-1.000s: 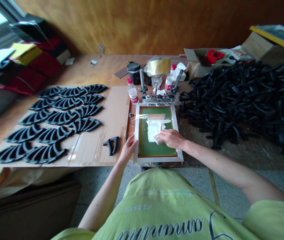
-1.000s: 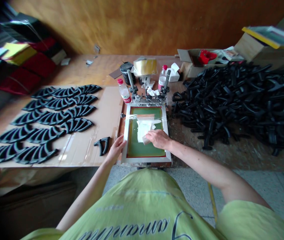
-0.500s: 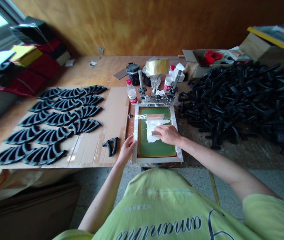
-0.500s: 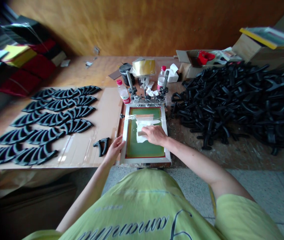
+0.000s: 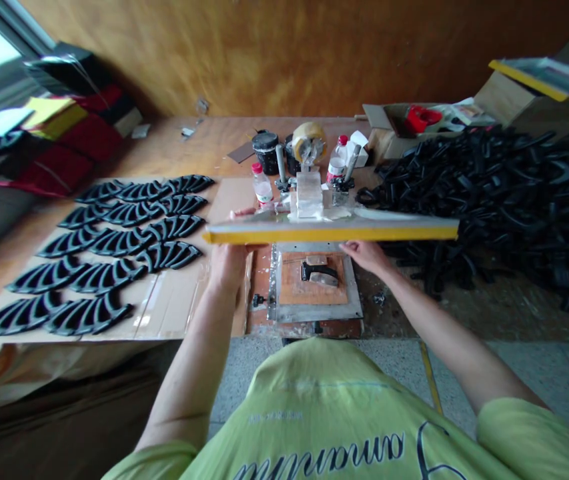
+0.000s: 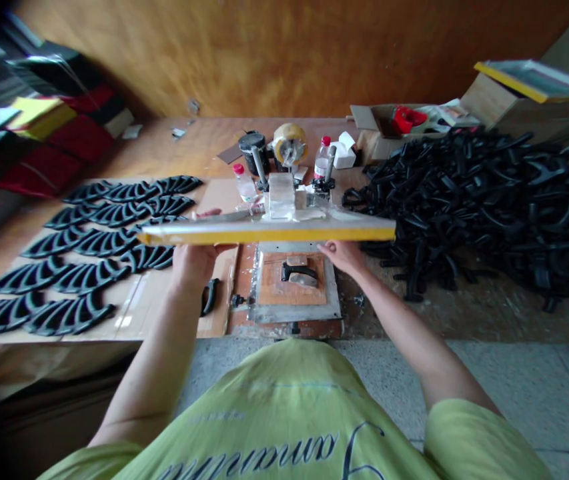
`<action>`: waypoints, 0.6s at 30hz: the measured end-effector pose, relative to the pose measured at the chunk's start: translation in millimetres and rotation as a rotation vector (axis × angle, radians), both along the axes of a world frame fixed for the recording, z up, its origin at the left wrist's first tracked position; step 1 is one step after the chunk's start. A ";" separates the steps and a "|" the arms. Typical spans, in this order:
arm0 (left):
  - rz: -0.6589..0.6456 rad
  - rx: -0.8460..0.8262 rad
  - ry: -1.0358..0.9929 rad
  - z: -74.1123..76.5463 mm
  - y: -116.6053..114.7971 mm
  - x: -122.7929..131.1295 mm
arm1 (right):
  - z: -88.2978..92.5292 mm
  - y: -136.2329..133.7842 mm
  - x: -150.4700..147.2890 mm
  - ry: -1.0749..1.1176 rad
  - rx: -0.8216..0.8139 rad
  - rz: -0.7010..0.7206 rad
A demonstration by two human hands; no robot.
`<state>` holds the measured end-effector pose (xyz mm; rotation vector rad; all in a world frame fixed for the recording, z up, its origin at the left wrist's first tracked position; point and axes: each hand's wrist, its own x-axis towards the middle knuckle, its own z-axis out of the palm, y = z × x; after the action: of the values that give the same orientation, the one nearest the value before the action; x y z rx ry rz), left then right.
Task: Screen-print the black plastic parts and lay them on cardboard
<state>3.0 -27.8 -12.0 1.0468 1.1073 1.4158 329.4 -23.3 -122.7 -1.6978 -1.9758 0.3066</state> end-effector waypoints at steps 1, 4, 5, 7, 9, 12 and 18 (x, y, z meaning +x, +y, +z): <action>-0.008 0.025 0.003 7.8 9.6 3.1 | -10.2 -10.3 -12.4 -0.049 -0.027 0.055; 0.014 0.055 -0.015 14.2 20.2 12.2 | -24.6 -30.0 -50.6 -0.261 -0.155 0.149; 0.054 0.057 -0.030 8.9 15.2 16.3 | -24.1 -32.7 -60.1 -0.307 -0.211 0.148; 0.095 -0.022 -0.043 -12.9 -8.3 27.5 | -18.6 -36.7 -73.6 -0.308 -0.316 0.099; -0.025 -0.249 -0.026 -43.5 -44.1 42.5 | -11.4 -44.7 -85.3 -0.237 -0.340 0.023; -0.324 -0.664 -0.081 -83.8 -94.1 64.5 | -5.8 -67.6 -107.3 -0.129 -0.176 0.061; -0.065 -0.761 -0.176 -117.3 -96.8 20.7 | -11.9 -66.7 -71.2 -0.154 0.004 0.453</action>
<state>23.7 -124.6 -129.3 0.3974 1.3091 0.8808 258.2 -90.0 -134.7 -1.2861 -2.4653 0.3355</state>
